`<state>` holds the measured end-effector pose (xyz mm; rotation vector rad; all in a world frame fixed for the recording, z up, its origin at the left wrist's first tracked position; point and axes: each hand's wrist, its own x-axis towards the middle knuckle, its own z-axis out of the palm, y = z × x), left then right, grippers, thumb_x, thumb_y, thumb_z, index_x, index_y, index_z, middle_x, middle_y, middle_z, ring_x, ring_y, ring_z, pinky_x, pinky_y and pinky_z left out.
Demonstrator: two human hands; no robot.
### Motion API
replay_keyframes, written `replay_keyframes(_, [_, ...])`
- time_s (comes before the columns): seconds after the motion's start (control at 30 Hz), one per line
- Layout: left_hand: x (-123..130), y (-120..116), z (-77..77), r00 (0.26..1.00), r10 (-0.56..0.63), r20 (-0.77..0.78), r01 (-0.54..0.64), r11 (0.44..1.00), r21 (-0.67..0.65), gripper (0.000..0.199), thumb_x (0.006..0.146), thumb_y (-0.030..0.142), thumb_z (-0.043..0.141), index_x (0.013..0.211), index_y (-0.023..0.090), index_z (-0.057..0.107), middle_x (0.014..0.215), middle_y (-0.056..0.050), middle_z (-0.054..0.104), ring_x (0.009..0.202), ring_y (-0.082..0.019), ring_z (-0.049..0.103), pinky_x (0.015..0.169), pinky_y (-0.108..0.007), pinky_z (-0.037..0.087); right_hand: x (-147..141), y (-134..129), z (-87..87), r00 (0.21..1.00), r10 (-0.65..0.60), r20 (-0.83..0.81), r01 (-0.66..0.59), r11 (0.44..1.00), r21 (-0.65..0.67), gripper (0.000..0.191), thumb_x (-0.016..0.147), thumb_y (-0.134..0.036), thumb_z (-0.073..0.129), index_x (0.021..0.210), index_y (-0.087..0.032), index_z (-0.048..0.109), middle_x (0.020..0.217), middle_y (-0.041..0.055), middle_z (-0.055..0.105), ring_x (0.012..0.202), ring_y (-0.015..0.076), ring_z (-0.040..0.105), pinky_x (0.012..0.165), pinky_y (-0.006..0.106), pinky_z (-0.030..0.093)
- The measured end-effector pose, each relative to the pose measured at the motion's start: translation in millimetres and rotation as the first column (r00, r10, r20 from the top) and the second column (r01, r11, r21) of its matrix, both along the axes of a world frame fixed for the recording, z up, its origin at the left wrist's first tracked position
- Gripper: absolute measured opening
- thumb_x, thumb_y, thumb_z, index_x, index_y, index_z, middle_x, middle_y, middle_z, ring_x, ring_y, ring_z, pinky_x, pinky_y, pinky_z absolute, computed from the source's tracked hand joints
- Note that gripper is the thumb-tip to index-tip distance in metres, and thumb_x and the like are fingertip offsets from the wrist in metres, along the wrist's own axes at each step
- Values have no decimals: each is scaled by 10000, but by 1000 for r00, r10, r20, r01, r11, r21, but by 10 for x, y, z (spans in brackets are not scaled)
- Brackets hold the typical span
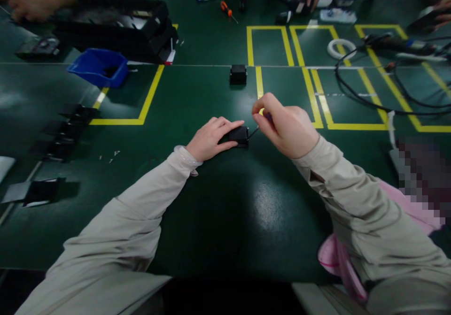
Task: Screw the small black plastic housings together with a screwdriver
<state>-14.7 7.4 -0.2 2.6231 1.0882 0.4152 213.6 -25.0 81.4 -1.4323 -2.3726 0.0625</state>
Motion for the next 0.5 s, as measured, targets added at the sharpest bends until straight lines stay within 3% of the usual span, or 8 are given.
replay_keyframes(0.33, [-5, 2, -2, 1000, 16, 7, -16, 1000, -6, 558, 965, 442, 529, 1474, 228, 451, 1203, -107, 573, 1081, -262, 505, 974, -415, 436, -7, -8, -3, 999, -30, 13, 30, 1000, 10, 305, 968, -402, 390, 1032, -189, 598, 670, -5, 604, 559, 113, 512, 608, 254, 338])
replay_keyframes(0.5, [3, -4, 10, 1000, 20, 8, -20, 999, -25, 555, 964, 439, 530, 1474, 235, 451, 1207, -105, 572, 1098, -262, 502, 986, -415, 431, 0, 5, 1, 1000, 4, -25, -5, 999, -38, 298, 964, -327, 357, 1117, -176, 563, 730, 7, 623, 591, 124, 533, 617, 261, 353])
